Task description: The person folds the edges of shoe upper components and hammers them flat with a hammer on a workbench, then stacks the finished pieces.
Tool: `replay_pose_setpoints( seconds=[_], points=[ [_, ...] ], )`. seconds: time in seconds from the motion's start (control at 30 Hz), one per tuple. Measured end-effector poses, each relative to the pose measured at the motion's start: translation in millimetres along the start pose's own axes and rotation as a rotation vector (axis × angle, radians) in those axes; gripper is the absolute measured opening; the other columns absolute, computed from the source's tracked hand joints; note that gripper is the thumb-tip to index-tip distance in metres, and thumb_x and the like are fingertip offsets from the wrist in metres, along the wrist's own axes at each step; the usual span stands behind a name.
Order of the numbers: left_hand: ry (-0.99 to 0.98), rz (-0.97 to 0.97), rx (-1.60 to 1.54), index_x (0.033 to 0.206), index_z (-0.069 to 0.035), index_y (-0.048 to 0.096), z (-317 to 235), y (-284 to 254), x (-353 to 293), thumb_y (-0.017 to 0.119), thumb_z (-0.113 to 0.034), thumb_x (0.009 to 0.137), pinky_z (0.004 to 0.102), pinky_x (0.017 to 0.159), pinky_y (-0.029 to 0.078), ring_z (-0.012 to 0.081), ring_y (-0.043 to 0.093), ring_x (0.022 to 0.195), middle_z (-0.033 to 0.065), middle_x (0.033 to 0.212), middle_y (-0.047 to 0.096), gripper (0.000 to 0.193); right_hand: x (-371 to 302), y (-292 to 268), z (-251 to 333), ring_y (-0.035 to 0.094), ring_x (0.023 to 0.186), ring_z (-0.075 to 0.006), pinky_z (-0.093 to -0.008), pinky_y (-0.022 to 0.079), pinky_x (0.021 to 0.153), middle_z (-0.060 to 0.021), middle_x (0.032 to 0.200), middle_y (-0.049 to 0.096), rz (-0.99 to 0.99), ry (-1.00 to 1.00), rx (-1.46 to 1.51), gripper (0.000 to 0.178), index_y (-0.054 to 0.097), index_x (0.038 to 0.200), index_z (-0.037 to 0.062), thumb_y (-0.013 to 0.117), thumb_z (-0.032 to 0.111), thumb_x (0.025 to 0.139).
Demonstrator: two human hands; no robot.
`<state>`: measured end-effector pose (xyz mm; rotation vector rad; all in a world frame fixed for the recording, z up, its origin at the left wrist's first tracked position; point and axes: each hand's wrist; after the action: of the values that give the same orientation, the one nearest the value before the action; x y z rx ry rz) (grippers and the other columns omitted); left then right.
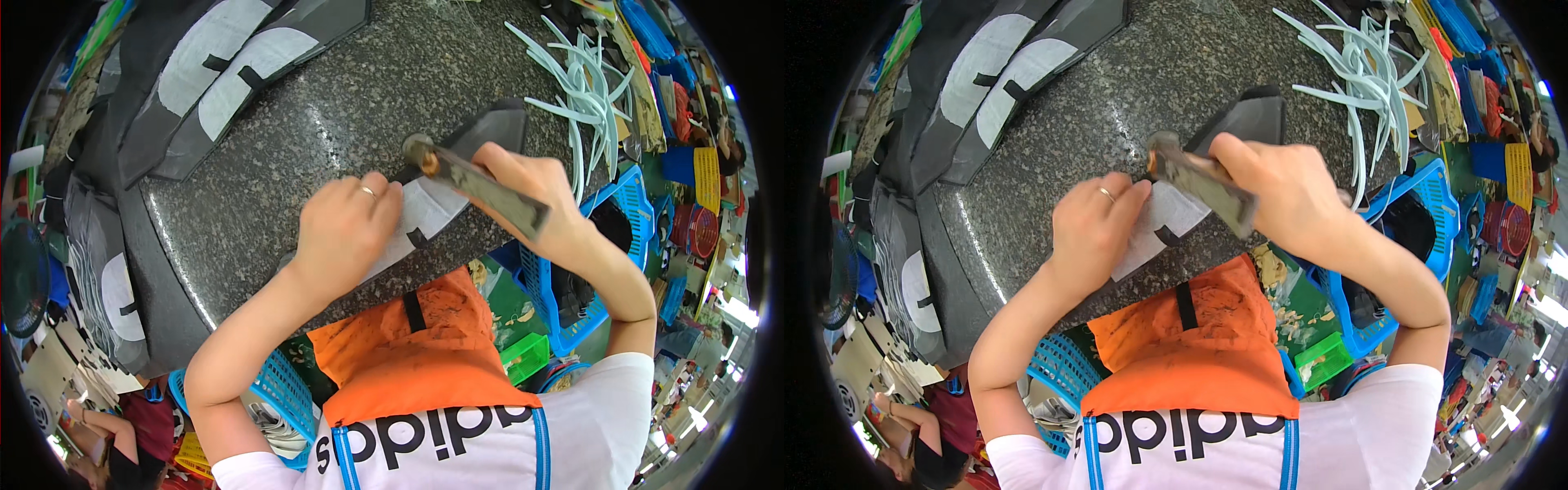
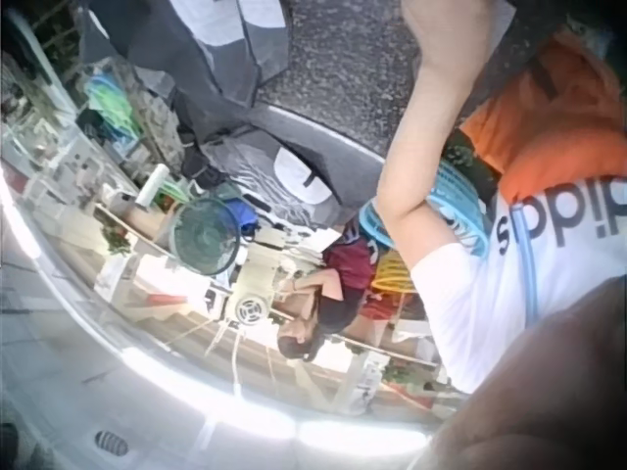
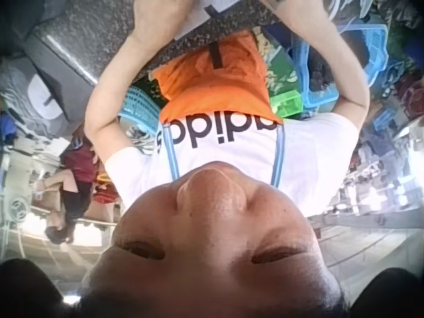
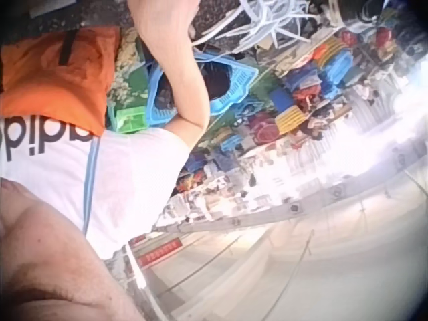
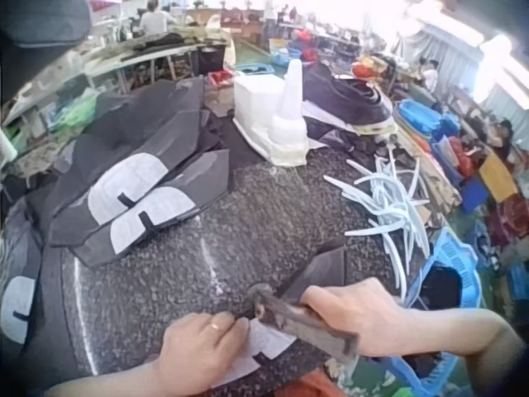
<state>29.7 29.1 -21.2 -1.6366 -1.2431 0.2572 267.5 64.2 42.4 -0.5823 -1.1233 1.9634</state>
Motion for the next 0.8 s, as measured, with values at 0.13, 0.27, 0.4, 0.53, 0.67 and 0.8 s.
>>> replay_pose_setpoints(
  seconds=[0.13, 0.27, 0.4, 0.53, 0.67, 0.8],
  points=[
    [0.132, 0.023, 0.235, 0.097, -0.002, 0.066, -7, -2, -7, 0.066, -0.006, 0.072, 0.0327, 0.057, 0.045, 0.0198, 0.057, 0.067, 0.0053, 0.085, 0.057, 0.025, 8, -6, 7, 0.062, 0.066, -0.0371, -0.0470, 0.047, 0.056, -0.0139, 0.066, 0.060, 0.075, 0.012, -0.057, 0.022, 0.050, 0.092, 0.0066, 0.064, 0.023, 0.085],
    [-0.172, 0.060, -0.078, 0.096, -0.005, 0.066, 4, -13, -12, 0.072, -0.006, 0.073, 0.0351, 0.060, 0.048, 0.0239, 0.060, 0.071, 0.0061, 0.086, 0.058, 0.024, 7, 0, 18, 0.060, 0.067, -0.0359, -0.0394, 0.044, 0.056, -0.0138, 0.070, 0.056, 0.206, 0.053, -0.067, 0.019, 0.054, 0.096, 0.0037, 0.068, 0.013, 0.086],
    [-0.093, -0.002, -0.043, 0.092, -0.006, 0.065, 2, -22, -28, 0.076, -0.007, 0.072, 0.0370, 0.061, 0.049, 0.0263, 0.061, 0.070, 0.0063, 0.085, 0.060, 0.023, 8, 8, 19, 0.060, 0.064, -0.0338, -0.0377, 0.044, 0.054, -0.0126, 0.073, 0.059, 0.100, -0.028, 0.075, 0.016, 0.057, 0.095, 0.0040, 0.068, 0.013, 0.087],
    [-0.145, -0.035, -0.065, 0.091, -0.006, 0.065, 2, -26, -39, 0.076, -0.005, 0.070, 0.0373, 0.060, 0.048, 0.0257, 0.060, 0.070, 0.0062, 0.086, 0.060, 0.024, 16, 10, 30, 0.063, 0.067, -0.0366, -0.0444, 0.049, 0.054, -0.0129, 0.071, 0.061, 0.151, -0.044, 0.024, 0.021, 0.049, 0.090, 0.0076, 0.065, 0.022, 0.087],
    [-0.096, -0.018, -0.039, 0.091, -0.006, 0.064, 7, -31, -48, 0.076, -0.005, 0.070, 0.0374, 0.061, 0.047, 0.0263, 0.060, 0.071, 0.0063, 0.085, 0.060, 0.024, 17, 18, 50, 0.064, 0.064, -0.0353, -0.0443, 0.048, 0.051, -0.0126, 0.069, 0.062, 0.254, -0.074, -0.116, 0.021, 0.049, 0.087, 0.0063, 0.064, 0.021, 0.087],
    [-0.148, 0.010, -0.102, 0.090, -0.006, 0.064, 9, -38, -61, 0.075, -0.003, 0.069, 0.0373, 0.064, 0.047, 0.0257, 0.060, 0.074, 0.0060, 0.087, 0.061, 0.024, 22, 20, 55, 0.064, 0.062, -0.0354, -0.0445, 0.049, 0.051, -0.0125, 0.068, 0.062, 0.224, -0.092, 0.000, 0.022, 0.049, 0.086, 0.0052, 0.063, 0.022, 0.087]
  ],
)
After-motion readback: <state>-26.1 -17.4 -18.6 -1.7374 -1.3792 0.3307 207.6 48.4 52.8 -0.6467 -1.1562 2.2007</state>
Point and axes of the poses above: each hand's wrist, its own x-axis towards the middle knuckle, its own y-axis out of the palm, z = x × y
